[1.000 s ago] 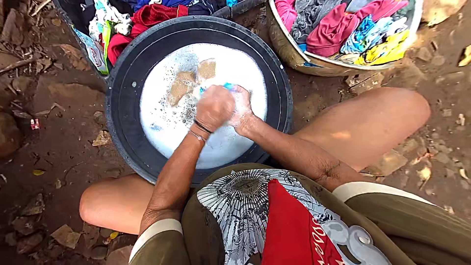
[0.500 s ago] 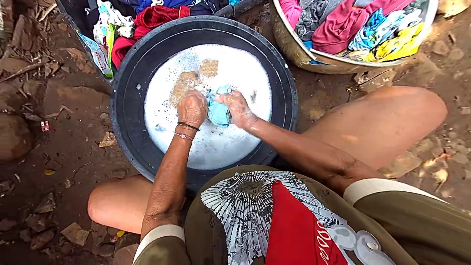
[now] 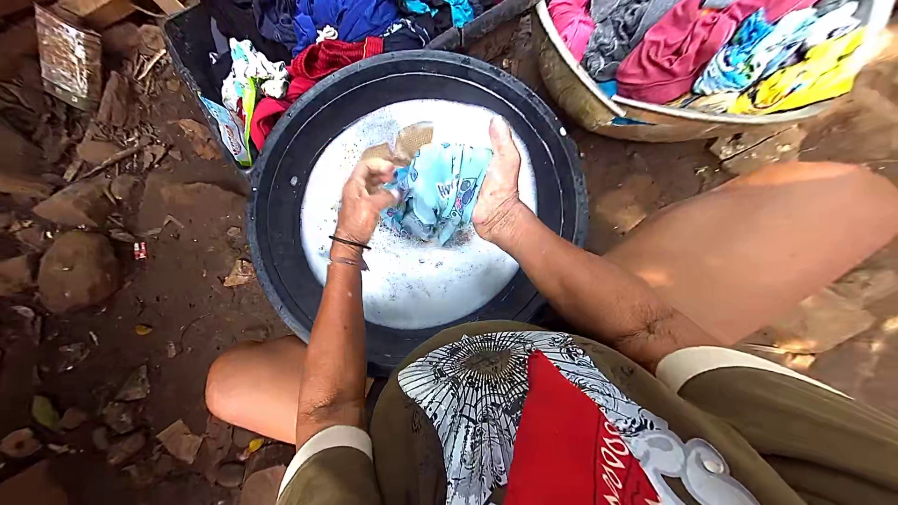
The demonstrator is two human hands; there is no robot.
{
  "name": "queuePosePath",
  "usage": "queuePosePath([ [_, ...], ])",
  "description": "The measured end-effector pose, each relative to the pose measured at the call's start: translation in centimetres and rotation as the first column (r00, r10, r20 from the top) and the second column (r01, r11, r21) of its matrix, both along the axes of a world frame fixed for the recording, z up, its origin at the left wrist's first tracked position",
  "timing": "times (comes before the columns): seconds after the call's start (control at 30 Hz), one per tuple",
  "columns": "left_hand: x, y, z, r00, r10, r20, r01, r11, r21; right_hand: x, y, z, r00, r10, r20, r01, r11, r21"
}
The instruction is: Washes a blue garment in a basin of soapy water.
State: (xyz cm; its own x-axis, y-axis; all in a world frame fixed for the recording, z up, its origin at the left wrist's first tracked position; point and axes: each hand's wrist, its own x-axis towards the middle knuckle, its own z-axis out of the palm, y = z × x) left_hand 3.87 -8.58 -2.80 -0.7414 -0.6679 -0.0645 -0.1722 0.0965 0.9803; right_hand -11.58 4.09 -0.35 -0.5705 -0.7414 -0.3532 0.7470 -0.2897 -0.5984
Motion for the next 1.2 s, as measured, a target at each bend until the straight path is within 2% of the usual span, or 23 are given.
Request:
queuePosePath([
  [0.07,-1.3,1.6,-0.7,0.986,-0.090,0.144,0.097,0.995,-0.040,-0.2,-0.1,1.1,0.998,0.058,-0.005,-0.058,0.995,-0.086],
  [0.17,-2.1,2.3,-1.8,0.932,-0.075,0.355,0.127,0.984,-0.124,-0.1,0.3,1.9,0.990,0.138,-0.009,-0.136,0.969,-0.206],
  [0.27,-0.8,1.4,-2.3,0.941,-0.001,0.339,0.051,0.989,-0.139,-1.7,1.0,2.0,0.999,0.045,-0.014,-0.047,0.982,-0.185],
  [0.37,1.0,0.2,-1.2,0.972,0.187,0.141,-0.193,0.981,0.030,-3.7,1.5,0.9,0.998,-0.050,-0.044,0.044,0.990,-0.135],
  [0.43,1.7,-0.6,-0.3,0.960,0.279,0.006,-0.278,0.955,0.099,-4.1,1.6,0.4,0.997,-0.063,-0.048,0.057,0.991,-0.118],
  [0.47,2.0,-1.0,-0.2,0.954,0.299,-0.010,-0.297,0.950,0.097,-4.0,1.7,0.2,0.995,-0.073,-0.060,0.068,0.993,-0.094],
  [0.57,1.7,-1.3,-0.3,0.935,0.312,0.168,-0.320,0.947,0.019,-3.3,1.5,-0.7,0.999,-0.052,-0.008,0.052,0.999,-0.013],
  [0.67,2.0,-1.6,-1.9,0.925,0.218,0.310,-0.218,0.975,-0.034,-3.8,1.6,-0.6,0.998,-0.052,0.033,0.055,0.996,-0.076],
  [0.77,2.0,-1.1,-3.3,0.952,0.216,0.217,-0.226,0.974,0.021,-2.9,2.0,-2.4,0.994,-0.109,0.029,0.108,0.994,0.025],
  [0.83,0.9,-1.0,-3.0,0.963,0.239,0.122,-0.254,0.960,0.122,-1.6,2.2,-4.1,0.994,-0.025,0.104,0.012,0.992,0.123],
  [0.9,0.8,-0.7,-2.5,0.942,0.336,0.004,-0.325,0.910,0.255,-0.6,2.3,-3.9,0.984,0.036,0.177,-0.064,0.986,0.156],
  [0.97,1.7,-1.0,-1.0,0.907,0.407,-0.113,-0.348,0.872,0.344,-0.5,2.5,-2.9,0.986,0.069,0.149,-0.091,0.984,0.152],
  [1.03,1.3,-1.5,0.3,0.887,0.411,-0.208,-0.317,0.872,0.372,-0.4,2.5,-3.4,0.989,0.099,0.112,-0.118,0.977,0.176],
  [1.1,-1.0,-0.7,1.5,0.913,0.353,-0.204,-0.294,0.917,0.271,0.1,1.6,-4.4,0.973,0.125,0.194,-0.159,0.972,0.171],
  [1.17,-2.7,2.0,2.1,0.971,0.162,-0.173,-0.147,0.984,0.101,1.2,0.9,-4.2,0.947,0.170,0.272,-0.223,0.959,0.177],
  [1.2,-3.5,4.1,3.1,0.995,0.030,-0.092,-0.030,1.000,0.002,1.8,0.8,-3.4,0.948,0.167,0.271,-0.225,0.954,0.200],
])
